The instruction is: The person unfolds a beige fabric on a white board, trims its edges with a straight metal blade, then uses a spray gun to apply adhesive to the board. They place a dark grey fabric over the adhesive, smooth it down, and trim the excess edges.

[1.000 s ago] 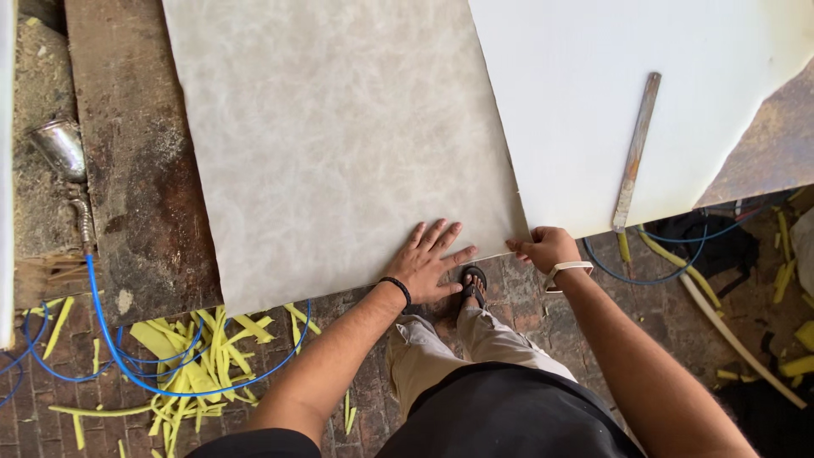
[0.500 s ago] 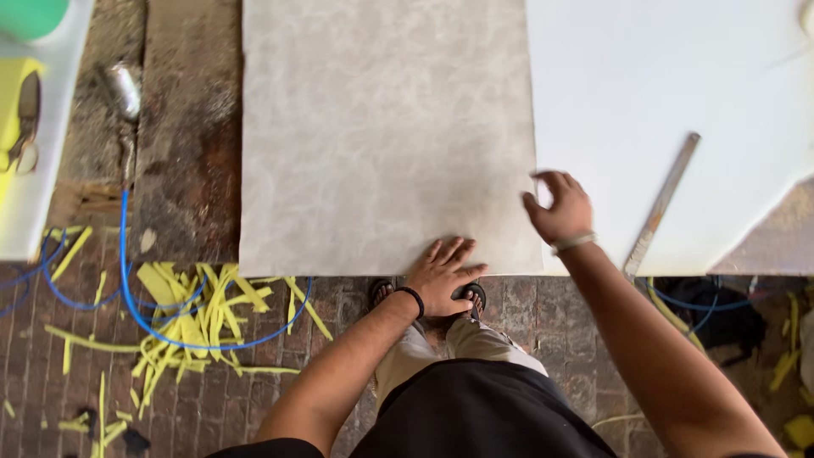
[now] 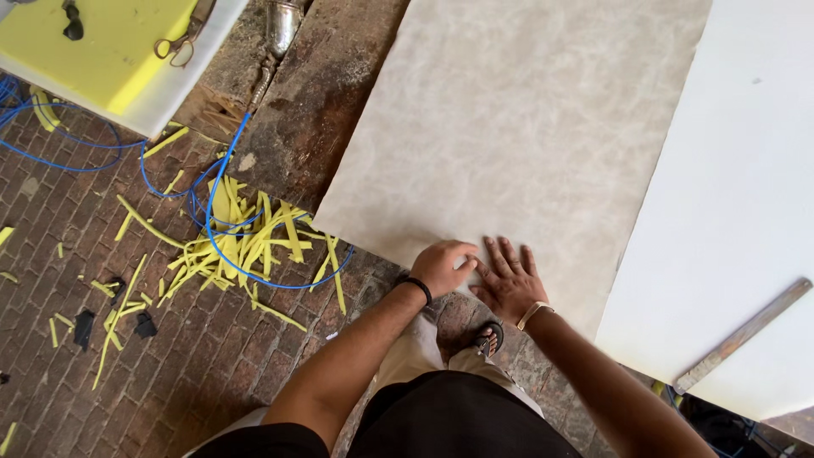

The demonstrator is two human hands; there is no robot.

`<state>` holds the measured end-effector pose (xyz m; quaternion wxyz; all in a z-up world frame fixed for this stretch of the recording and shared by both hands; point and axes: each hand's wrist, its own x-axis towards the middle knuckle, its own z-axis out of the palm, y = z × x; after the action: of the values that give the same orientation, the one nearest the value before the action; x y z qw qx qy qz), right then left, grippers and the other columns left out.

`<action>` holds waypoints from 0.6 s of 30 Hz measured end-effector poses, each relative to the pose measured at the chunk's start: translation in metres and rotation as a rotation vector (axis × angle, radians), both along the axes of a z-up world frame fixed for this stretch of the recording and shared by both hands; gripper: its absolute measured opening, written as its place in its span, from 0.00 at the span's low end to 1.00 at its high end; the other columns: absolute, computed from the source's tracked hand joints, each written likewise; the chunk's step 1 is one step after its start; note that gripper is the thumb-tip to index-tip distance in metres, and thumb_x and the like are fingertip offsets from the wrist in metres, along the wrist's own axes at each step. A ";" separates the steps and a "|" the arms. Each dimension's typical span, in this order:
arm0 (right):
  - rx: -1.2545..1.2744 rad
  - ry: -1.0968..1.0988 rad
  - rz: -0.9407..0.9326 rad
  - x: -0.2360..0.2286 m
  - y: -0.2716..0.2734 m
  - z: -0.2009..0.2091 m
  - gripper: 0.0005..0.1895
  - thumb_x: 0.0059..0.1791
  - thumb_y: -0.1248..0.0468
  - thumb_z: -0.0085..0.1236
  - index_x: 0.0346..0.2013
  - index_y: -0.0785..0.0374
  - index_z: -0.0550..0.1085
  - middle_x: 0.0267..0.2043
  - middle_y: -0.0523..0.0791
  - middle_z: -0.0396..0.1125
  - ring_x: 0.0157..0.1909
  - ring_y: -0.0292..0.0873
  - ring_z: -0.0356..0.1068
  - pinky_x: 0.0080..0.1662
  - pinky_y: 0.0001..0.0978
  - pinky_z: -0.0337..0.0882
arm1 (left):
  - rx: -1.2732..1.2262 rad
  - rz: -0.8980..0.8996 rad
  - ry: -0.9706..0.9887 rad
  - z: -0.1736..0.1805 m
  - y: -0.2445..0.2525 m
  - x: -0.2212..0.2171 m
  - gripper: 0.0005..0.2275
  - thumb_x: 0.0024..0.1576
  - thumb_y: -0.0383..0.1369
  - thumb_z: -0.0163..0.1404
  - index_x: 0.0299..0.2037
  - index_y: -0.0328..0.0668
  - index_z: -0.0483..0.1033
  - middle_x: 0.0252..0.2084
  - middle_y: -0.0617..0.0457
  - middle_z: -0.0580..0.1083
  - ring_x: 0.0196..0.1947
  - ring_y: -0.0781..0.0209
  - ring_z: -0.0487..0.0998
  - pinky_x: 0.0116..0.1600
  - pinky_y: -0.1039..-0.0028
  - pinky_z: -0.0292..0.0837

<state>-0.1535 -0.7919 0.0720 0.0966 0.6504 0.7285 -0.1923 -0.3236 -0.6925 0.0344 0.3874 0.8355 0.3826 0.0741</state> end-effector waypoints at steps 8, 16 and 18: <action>0.454 0.369 -0.422 0.031 -0.012 -0.075 0.10 0.45 0.59 0.63 0.41 0.49 0.81 0.58 0.42 0.70 0.63 0.47 0.66 0.65 0.45 0.64 | 0.173 -0.106 0.199 -0.017 0.061 0.033 0.31 0.58 0.49 0.53 0.70 0.50 0.60 0.76 0.43 0.52 0.77 0.45 0.48 0.75 0.49 0.42; 0.423 -0.296 -1.359 0.119 -0.121 -0.068 0.18 0.45 0.63 0.66 0.50 0.52 0.78 0.58 0.48 0.69 0.60 0.52 0.67 0.58 0.47 0.70 | 0.320 -0.298 0.331 -0.025 0.165 0.095 0.35 0.59 0.52 0.48 0.75 0.57 0.50 0.80 0.45 0.40 0.79 0.44 0.36 0.76 0.45 0.27; 0.173 -0.332 -1.821 0.141 -0.158 -0.061 0.32 0.44 0.57 0.70 0.60 0.60 0.70 0.60 0.57 0.62 0.57 0.59 0.63 0.51 0.57 0.67 | 0.333 -0.347 0.362 -0.027 0.177 0.118 0.35 0.60 0.53 0.47 0.76 0.57 0.48 0.80 0.46 0.39 0.79 0.44 0.36 0.76 0.46 0.27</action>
<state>-0.0128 -0.9500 0.0108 -0.0374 0.9956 -0.0744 -0.0432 -0.2056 -0.5152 0.0075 0.1774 0.9401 0.2795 -0.0814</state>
